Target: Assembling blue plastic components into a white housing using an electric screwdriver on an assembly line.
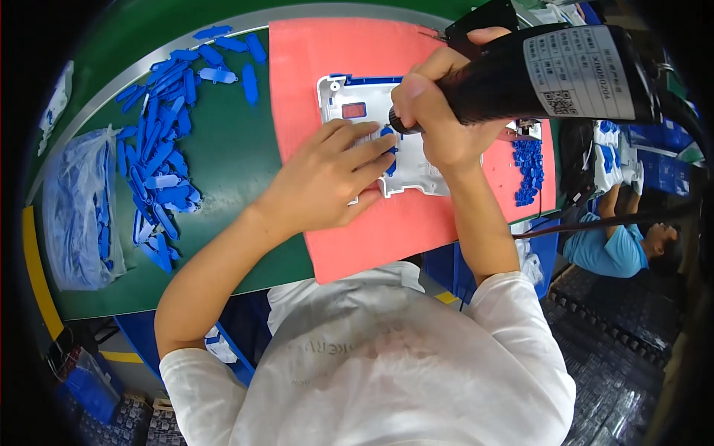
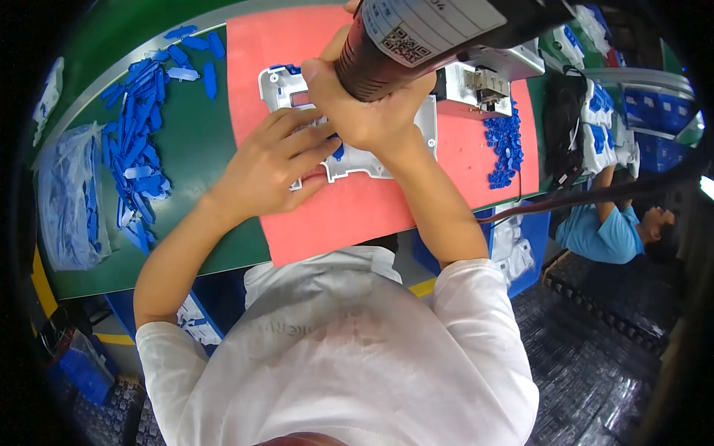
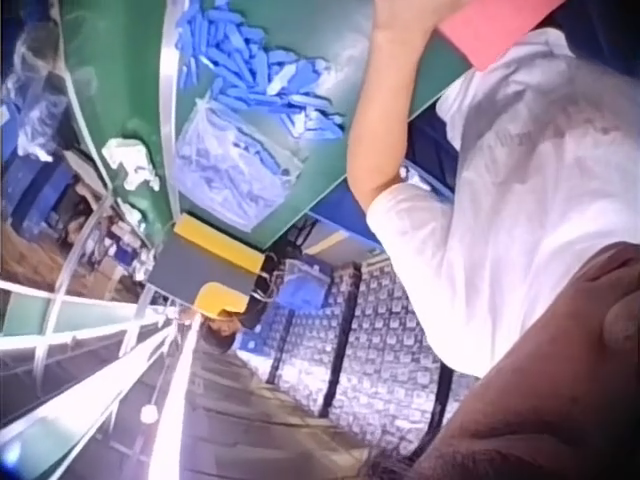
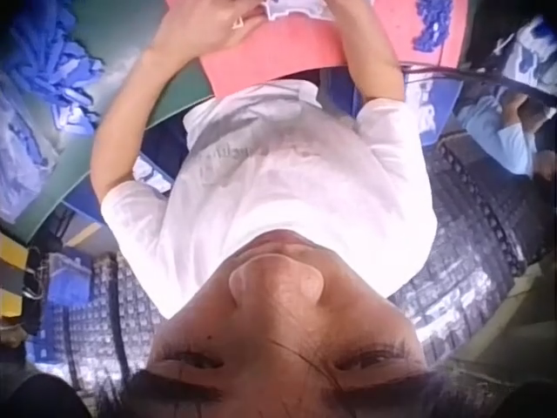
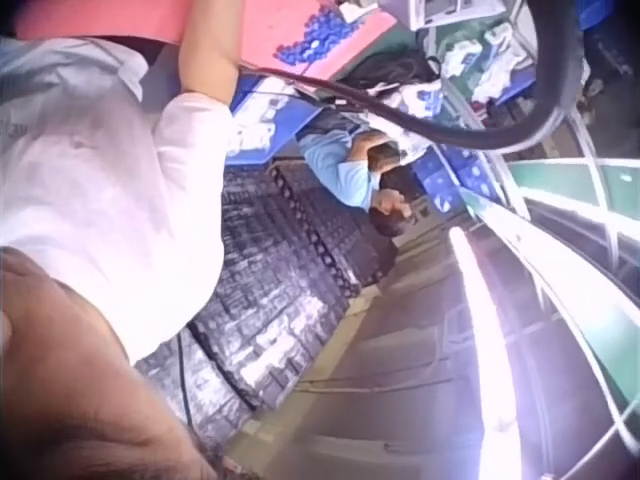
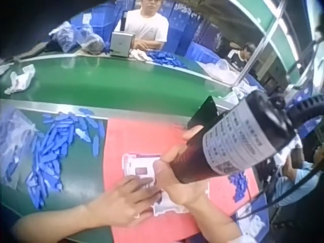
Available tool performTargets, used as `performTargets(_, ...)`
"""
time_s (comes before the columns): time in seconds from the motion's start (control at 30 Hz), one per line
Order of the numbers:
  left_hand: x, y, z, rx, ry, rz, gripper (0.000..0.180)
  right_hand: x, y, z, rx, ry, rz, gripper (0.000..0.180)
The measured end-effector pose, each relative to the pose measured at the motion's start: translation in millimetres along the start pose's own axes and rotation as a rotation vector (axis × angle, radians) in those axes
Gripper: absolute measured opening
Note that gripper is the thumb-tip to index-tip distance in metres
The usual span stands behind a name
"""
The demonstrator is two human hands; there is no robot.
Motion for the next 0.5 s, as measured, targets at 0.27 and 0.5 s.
performTargets(0.27,-2.6,-2.8,-2.7,0.017,0.033,-0.022,0.045,3.5,-0.2,0.4,-0.039,-0.020,-0.030,0.059)
performTargets(0.5,-6.0,-4.9,1.0,0.048,0.025,0.001,0.047,72.0,-113.5,-5.8,-0.513,-0.193,-0.110,0.015)
Point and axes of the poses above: each hand's wrist, its own z-axis away from the middle knuckle, its own y-axis out of the palm, x = y × z, the point moved 5 cm from there along -z, towards the middle knuckle, and after that the axes turned 4 degrees about -y, right-handed, at the moved point
